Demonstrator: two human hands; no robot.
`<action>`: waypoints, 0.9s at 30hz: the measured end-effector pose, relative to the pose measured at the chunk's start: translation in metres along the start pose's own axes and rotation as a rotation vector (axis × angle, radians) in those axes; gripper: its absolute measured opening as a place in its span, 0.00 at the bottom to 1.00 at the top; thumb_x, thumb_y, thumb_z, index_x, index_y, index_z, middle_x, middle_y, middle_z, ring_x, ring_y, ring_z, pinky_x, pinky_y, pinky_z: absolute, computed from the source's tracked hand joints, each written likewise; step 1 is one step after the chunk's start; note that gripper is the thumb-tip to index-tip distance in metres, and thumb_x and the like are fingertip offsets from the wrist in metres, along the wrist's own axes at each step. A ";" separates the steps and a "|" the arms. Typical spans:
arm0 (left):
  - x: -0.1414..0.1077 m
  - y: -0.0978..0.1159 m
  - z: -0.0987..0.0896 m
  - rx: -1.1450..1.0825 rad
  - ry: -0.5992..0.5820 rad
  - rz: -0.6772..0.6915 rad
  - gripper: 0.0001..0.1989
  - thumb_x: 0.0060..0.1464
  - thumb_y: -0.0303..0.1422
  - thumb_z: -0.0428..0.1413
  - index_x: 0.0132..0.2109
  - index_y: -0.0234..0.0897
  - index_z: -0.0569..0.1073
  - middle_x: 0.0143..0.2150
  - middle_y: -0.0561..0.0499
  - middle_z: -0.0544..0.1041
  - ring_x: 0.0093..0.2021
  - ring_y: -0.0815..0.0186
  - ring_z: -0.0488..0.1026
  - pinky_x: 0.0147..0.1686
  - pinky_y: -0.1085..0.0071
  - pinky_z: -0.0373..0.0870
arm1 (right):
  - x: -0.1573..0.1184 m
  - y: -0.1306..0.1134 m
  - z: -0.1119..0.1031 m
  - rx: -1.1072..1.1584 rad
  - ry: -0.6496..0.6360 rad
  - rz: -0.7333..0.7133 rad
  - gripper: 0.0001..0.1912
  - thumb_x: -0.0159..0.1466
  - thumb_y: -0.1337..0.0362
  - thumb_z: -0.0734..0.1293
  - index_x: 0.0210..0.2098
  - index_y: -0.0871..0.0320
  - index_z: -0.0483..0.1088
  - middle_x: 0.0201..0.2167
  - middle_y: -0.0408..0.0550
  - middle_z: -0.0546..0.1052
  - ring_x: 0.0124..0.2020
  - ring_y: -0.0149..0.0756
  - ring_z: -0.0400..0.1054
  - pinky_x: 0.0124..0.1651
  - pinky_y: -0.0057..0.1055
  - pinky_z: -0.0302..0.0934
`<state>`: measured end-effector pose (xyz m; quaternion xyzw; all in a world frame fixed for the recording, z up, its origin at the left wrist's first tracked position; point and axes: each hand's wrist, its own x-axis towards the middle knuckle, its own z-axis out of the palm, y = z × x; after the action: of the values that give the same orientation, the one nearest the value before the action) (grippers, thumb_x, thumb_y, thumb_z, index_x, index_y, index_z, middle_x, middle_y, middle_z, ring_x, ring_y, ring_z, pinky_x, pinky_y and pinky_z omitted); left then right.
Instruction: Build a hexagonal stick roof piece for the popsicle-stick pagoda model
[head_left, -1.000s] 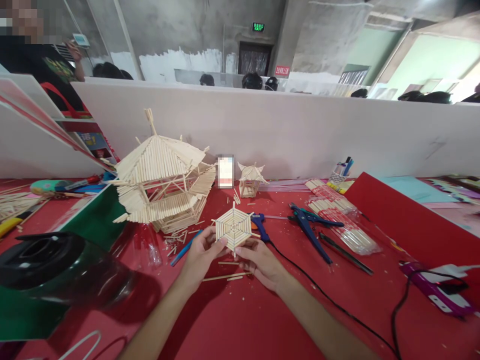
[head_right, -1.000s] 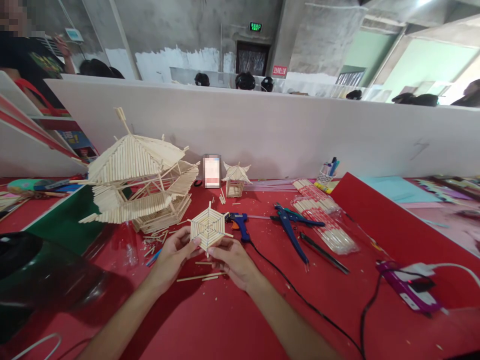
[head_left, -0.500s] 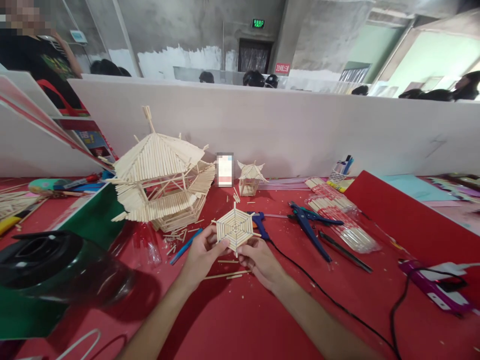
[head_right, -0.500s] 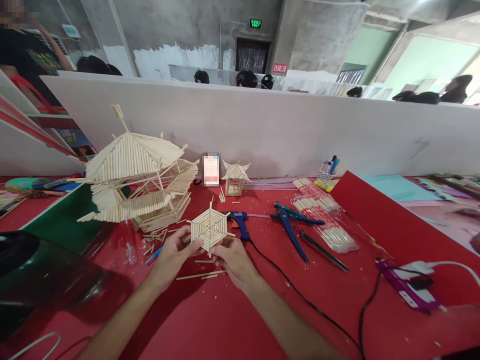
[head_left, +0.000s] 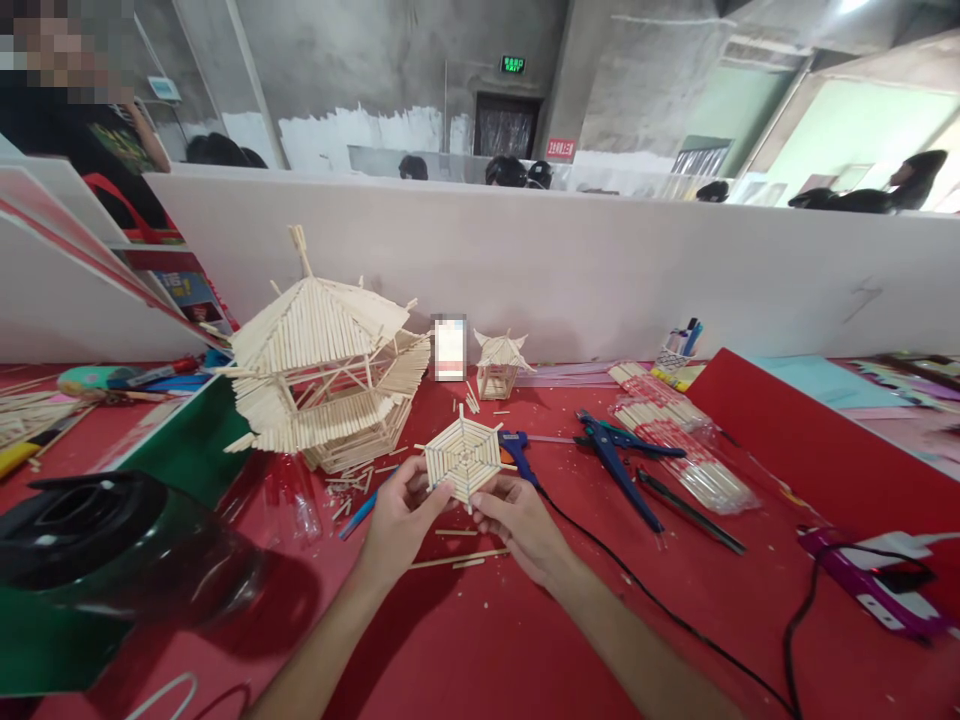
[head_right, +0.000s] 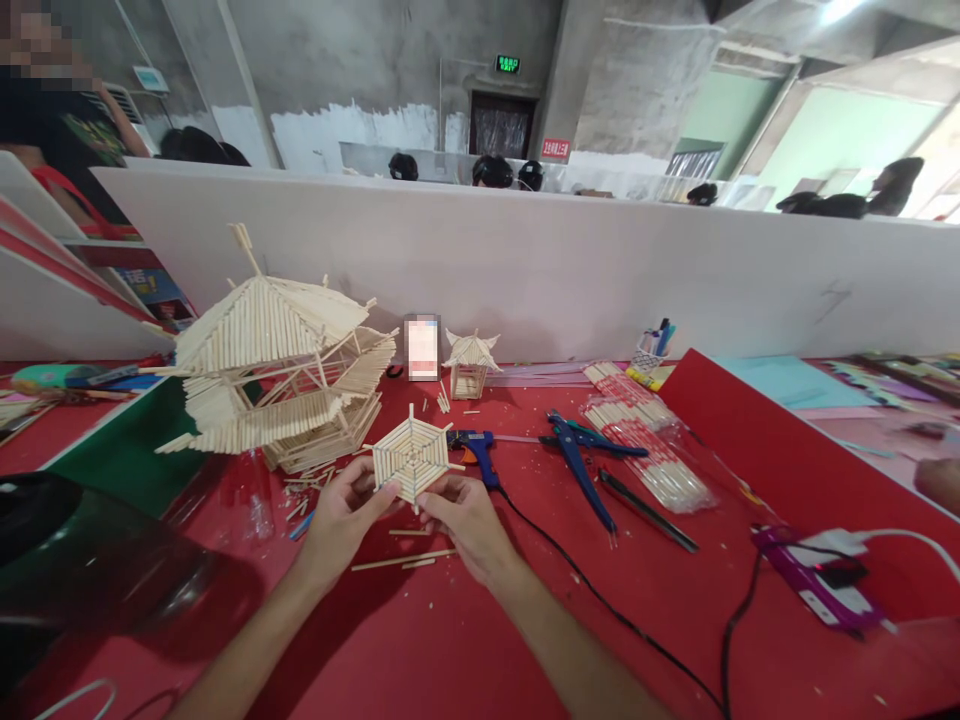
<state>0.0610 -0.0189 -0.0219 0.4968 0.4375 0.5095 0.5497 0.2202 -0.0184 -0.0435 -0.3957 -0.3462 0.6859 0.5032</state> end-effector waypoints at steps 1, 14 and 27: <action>0.000 0.001 0.000 0.002 -0.005 0.006 0.18 0.47 0.42 0.65 0.41 0.36 0.72 0.40 0.48 0.81 0.40 0.61 0.78 0.40 0.68 0.78 | 0.000 -0.002 -0.001 0.018 -0.029 0.025 0.12 0.45 0.62 0.78 0.23 0.61 0.74 0.20 0.42 0.75 0.21 0.25 0.65 0.25 0.22 0.60; -0.002 0.001 0.001 0.081 -0.033 0.100 0.13 0.52 0.38 0.62 0.42 0.37 0.73 0.41 0.47 0.81 0.41 0.61 0.77 0.43 0.68 0.74 | 0.001 -0.003 -0.003 0.004 -0.014 0.020 0.09 0.43 0.66 0.76 0.19 0.60 0.73 0.19 0.41 0.73 0.19 0.24 0.62 0.23 0.22 0.57; -0.004 -0.004 0.005 0.097 0.035 0.115 0.11 0.55 0.38 0.61 0.43 0.38 0.73 0.43 0.48 0.80 0.44 0.61 0.77 0.44 0.69 0.74 | 0.006 0.008 0.005 -0.032 0.100 -0.093 0.05 0.46 0.65 0.71 0.22 0.61 0.73 0.19 0.41 0.72 0.19 0.27 0.62 0.22 0.24 0.57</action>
<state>0.0663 -0.0230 -0.0250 0.5381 0.4419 0.5272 0.4871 0.2115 -0.0148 -0.0493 -0.4209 -0.3498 0.6355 0.5446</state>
